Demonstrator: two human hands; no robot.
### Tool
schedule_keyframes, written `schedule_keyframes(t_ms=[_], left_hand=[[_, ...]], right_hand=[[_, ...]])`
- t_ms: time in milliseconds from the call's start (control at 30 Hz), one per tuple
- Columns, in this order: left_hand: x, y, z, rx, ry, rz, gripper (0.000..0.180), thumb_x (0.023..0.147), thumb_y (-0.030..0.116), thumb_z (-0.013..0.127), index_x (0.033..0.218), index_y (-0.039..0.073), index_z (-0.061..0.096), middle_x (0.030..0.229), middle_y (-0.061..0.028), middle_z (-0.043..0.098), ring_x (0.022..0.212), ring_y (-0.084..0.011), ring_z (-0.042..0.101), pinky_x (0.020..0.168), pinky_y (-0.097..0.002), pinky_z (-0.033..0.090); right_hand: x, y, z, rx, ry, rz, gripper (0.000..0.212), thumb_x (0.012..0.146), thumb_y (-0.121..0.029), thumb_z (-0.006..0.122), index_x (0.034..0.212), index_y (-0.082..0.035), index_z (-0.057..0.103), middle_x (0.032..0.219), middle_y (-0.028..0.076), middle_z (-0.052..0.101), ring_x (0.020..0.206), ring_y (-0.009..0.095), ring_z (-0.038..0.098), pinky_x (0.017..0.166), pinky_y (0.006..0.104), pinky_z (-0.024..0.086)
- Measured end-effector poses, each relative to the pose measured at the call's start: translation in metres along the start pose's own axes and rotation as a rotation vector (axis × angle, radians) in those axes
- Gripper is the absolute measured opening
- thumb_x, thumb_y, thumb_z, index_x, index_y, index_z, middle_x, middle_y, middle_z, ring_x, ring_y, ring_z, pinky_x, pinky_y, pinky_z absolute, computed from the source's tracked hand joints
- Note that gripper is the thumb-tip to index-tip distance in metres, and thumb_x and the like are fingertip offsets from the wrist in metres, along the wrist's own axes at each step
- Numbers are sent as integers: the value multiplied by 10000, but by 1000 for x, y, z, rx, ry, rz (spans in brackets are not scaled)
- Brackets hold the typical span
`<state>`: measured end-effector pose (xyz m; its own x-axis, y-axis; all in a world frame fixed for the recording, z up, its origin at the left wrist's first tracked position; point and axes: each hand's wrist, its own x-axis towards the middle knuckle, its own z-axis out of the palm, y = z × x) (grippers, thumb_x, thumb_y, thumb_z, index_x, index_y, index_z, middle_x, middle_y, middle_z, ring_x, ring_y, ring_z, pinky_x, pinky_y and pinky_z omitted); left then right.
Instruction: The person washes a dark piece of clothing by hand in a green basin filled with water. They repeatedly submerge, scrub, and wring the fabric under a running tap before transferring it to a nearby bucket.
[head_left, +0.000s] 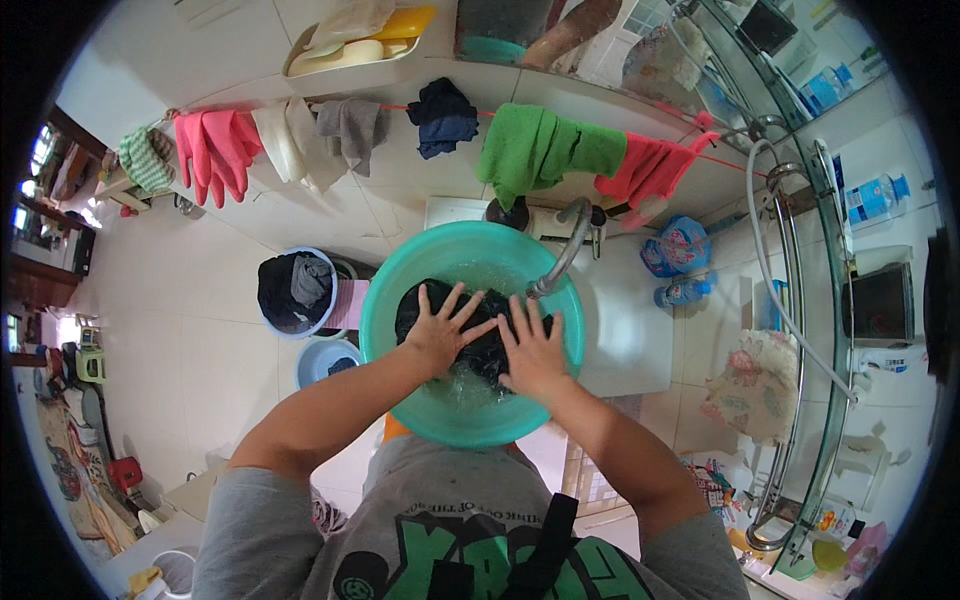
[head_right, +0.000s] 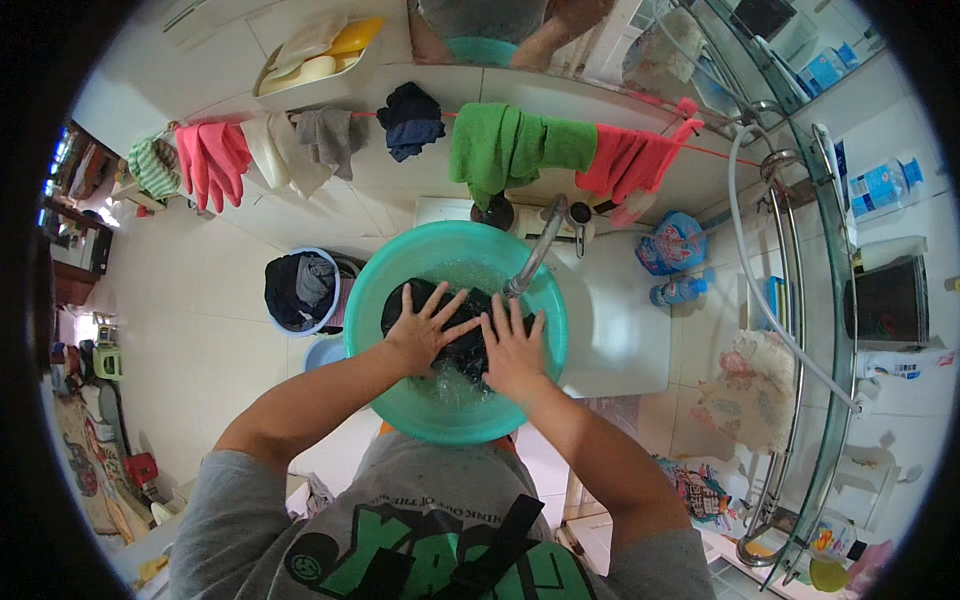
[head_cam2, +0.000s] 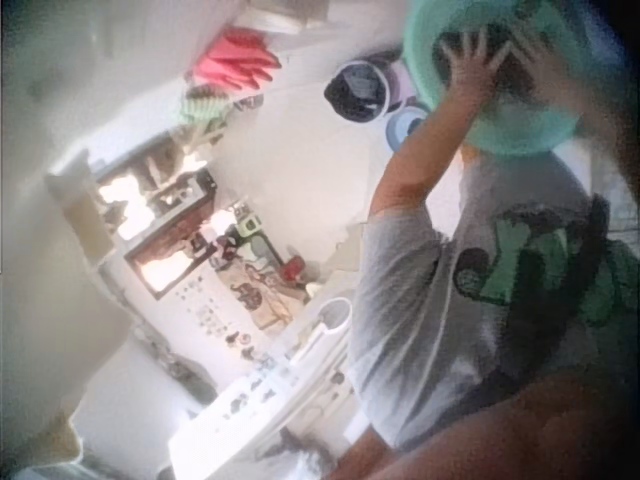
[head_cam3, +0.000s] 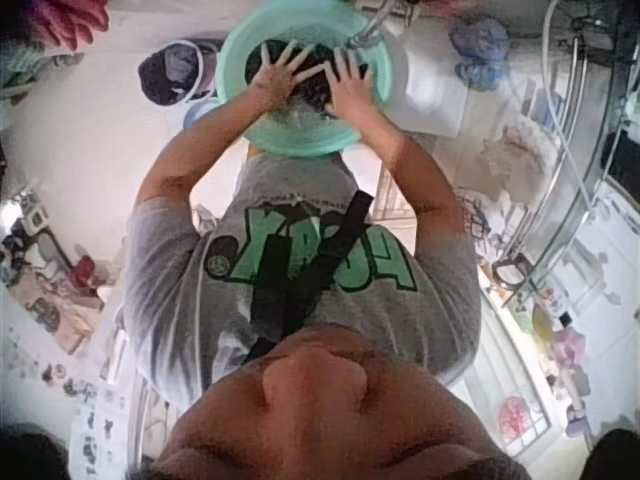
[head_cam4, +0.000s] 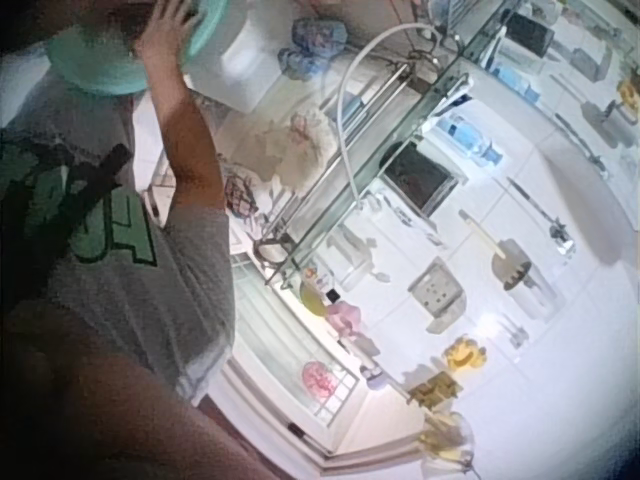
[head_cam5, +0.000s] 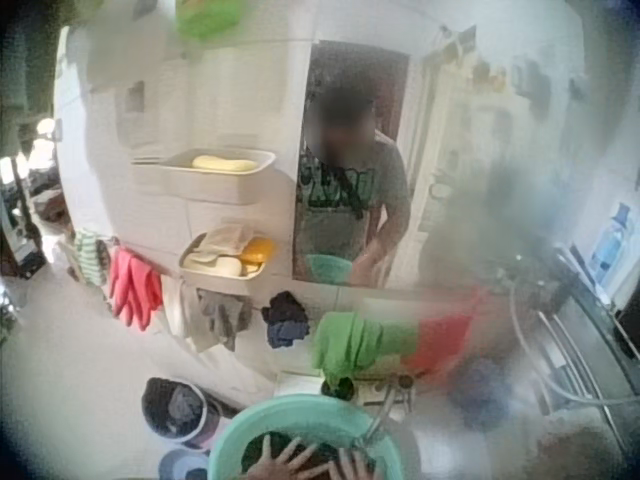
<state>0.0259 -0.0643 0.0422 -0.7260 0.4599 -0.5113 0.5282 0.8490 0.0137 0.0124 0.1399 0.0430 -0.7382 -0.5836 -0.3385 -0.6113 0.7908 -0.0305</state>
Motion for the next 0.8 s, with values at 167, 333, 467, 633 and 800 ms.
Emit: schedule_keyframes(t_ms=[167,333,467,633,800], left_hand=[[57,-24,40,-234,431,-185,740,724,296,765,1408,221,493,1414,-182,499,1244,-415,513,1040,-646,374],[93,-13,53,-1185,823,-542,541,766,77,663,1297,40,562,1043,-173,692,966,-364,668,898,-457,529],[63,12,2,-2115,523,-374,504,786,96,680,1268,-4,567,1070,-143,685,924,-307,675,838,-414,549],[67,12,12,-1089,817,-534,578,694,142,742,1225,-3,563,1092,-250,657,1038,-449,623,916,-478,517],[50,-36,37,-808,618,-557,680,666,137,749,1304,26,540,1204,-251,591,1085,-446,602,915,-507,519]], right_hand=[[57,-28,45,144,-211,189,930,758,-411,772,1459,60,381,1539,281,270,1352,501,347,1072,587,354],[118,-5,143,1663,370,966,569,881,-364,662,1365,-86,553,1292,216,601,1174,371,584,1041,502,445],[120,8,135,2892,-42,484,488,955,-514,529,1229,-120,618,1164,143,651,1043,324,626,930,480,509],[97,-3,82,2652,-315,482,430,993,-454,511,1156,-71,617,1094,121,673,926,281,671,846,433,569],[48,24,32,1476,-258,539,366,924,-247,609,1200,-6,598,1129,184,665,1035,315,659,893,413,533]])
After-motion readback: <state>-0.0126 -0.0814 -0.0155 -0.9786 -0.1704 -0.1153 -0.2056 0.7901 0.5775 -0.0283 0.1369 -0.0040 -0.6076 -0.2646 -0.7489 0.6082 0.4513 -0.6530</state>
